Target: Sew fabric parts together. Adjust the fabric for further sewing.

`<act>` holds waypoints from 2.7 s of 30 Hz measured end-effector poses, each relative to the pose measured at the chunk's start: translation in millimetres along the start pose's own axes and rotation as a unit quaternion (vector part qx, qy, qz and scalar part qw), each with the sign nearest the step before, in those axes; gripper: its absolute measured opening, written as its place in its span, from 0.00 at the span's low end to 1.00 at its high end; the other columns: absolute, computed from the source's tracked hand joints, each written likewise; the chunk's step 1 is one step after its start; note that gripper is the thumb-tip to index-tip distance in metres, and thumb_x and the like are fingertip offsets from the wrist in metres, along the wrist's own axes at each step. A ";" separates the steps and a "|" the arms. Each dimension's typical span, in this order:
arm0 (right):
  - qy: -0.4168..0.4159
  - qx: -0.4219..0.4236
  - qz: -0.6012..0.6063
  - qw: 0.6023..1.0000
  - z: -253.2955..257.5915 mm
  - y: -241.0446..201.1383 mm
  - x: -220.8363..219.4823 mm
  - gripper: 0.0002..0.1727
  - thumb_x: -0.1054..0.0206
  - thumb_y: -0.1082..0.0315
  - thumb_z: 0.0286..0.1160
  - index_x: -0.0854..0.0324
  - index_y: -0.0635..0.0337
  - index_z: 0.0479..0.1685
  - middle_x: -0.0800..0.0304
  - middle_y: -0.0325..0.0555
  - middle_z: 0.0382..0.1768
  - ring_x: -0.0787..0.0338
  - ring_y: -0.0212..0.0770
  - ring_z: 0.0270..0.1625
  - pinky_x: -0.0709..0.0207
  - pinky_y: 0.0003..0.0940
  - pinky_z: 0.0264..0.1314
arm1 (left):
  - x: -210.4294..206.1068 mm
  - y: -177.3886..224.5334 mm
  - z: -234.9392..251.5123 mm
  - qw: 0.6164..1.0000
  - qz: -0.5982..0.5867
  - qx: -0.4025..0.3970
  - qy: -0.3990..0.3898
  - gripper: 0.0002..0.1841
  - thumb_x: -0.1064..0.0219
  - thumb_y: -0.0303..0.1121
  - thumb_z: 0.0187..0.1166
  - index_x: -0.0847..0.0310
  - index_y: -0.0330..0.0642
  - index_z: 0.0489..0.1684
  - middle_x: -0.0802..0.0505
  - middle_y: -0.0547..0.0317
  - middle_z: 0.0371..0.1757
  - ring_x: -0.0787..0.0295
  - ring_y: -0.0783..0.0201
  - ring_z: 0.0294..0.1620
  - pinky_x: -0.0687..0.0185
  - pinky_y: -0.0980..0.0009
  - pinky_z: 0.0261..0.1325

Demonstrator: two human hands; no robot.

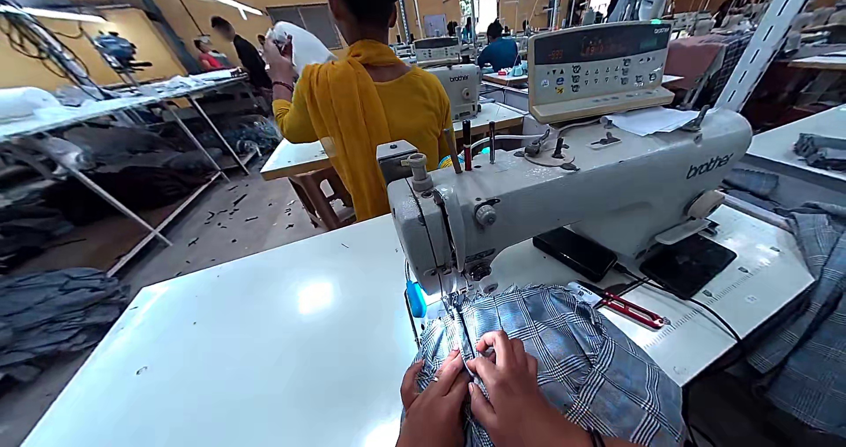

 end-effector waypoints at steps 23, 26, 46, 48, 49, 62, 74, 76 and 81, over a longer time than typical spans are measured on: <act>-0.081 -0.079 0.144 0.983 42.9 28.3 19.1 0.23 0.35 0.71 0.80 0.29 0.70 0.71 0.15 0.50 0.44 0.18 0.36 0.42 0.25 0.32 0.50 | -3.7 -2.3 -0.1 0.999 -0.005 0.014 0.031 0.19 0.37 0.16 0.62 0.04 0.41 0.45 0.03 0.56 0.58 0.05 0.53 0.62 0.30 0.28 0.63; -0.021 0.035 0.045 0.998 33.9 29.3 11.9 0.14 0.40 0.71 0.78 0.10 0.67 0.52 0.13 0.60 0.49 0.15 0.50 0.53 0.24 0.39 0.60 | -5.6 -3.2 -1.0 0.999 -0.005 0.009 0.046 0.19 0.37 0.17 0.62 0.04 0.42 0.45 0.03 0.57 0.58 0.05 0.54 0.61 0.28 0.30 0.63; 0.106 0.338 -0.259 0.899 39.5 40.4 -4.5 0.18 0.43 0.82 0.75 0.10 0.67 0.55 0.07 0.52 0.60 0.09 0.49 0.68 0.18 0.39 0.71 | -10.3 -6.5 -4.1 0.996 0.019 -0.018 0.081 0.14 0.35 0.19 0.64 0.05 0.47 0.35 0.01 0.58 0.53 0.03 0.59 0.57 0.23 0.38 0.64; 0.087 0.331 -0.242 0.908 44.0 40.1 -3.4 0.18 0.44 0.82 0.76 0.11 0.68 0.56 0.07 0.54 0.61 0.10 0.51 0.69 0.18 0.41 0.71 | -10.6 -6.6 -4.0 0.996 0.024 -0.021 0.086 0.14 0.35 0.20 0.64 0.05 0.47 0.34 0.01 0.59 0.53 0.03 0.59 0.57 0.22 0.39 0.64; 0.081 0.333 -0.240 0.908 44.0 40.6 -3.4 0.18 0.44 0.82 0.76 0.11 0.69 0.56 0.07 0.55 0.61 0.10 0.51 0.69 0.18 0.41 0.71 | -10.3 -6.6 -3.9 0.996 0.024 -0.021 0.086 0.14 0.35 0.20 0.64 0.05 0.47 0.34 0.01 0.59 0.53 0.03 0.59 0.57 0.22 0.39 0.64; 0.104 0.429 -0.251 0.861 4.2 43.4 1.6 0.14 0.38 0.82 0.69 0.09 0.64 0.44 0.04 0.48 0.52 0.06 0.43 0.61 0.16 0.30 0.65 | -9.2 -5.7 -2.5 0.997 0.032 0.008 0.073 0.13 0.37 0.20 0.66 0.08 0.47 0.39 0.01 0.61 0.52 0.03 0.61 0.56 0.21 0.41 0.61; 0.048 0.430 -0.200 0.879 3.3 51.2 8.1 0.15 0.41 0.83 0.74 0.10 0.66 0.50 0.04 0.50 0.55 0.09 0.45 0.67 0.22 0.29 0.73 | -0.1 -8.5 -6.3 0.999 -0.013 -0.029 0.028 0.16 0.35 0.21 0.69 0.04 0.52 0.42 0.02 0.59 0.56 0.06 0.62 0.61 0.29 0.43 0.66; 0.035 0.421 -0.194 0.885 1.3 49.5 9.0 0.15 0.41 0.83 0.76 0.10 0.68 0.51 0.05 0.52 0.56 0.10 0.46 0.68 0.23 0.31 0.74 | 0.2 -7.6 -5.3 0.999 -0.004 -0.027 0.021 0.15 0.34 0.22 0.70 0.04 0.53 0.42 0.02 0.62 0.56 0.06 0.64 0.61 0.30 0.47 0.68; 0.027 0.406 -0.199 0.891 1.6 48.3 8.1 0.15 0.42 0.82 0.78 0.11 0.69 0.53 0.06 0.53 0.58 0.11 0.47 0.70 0.25 0.31 0.76 | 0.0 -9.6 -3.7 0.999 0.020 -0.022 0.014 0.15 0.35 0.23 0.72 0.04 0.55 0.43 0.02 0.65 0.57 0.08 0.69 0.64 0.31 0.51 0.68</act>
Point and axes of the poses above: each hand's wrist, its own z-axis towards the middle knuckle, its own x-axis out of the back of the hand, y = z × x, the point moved 3 cm from there along z, towards the middle knuckle
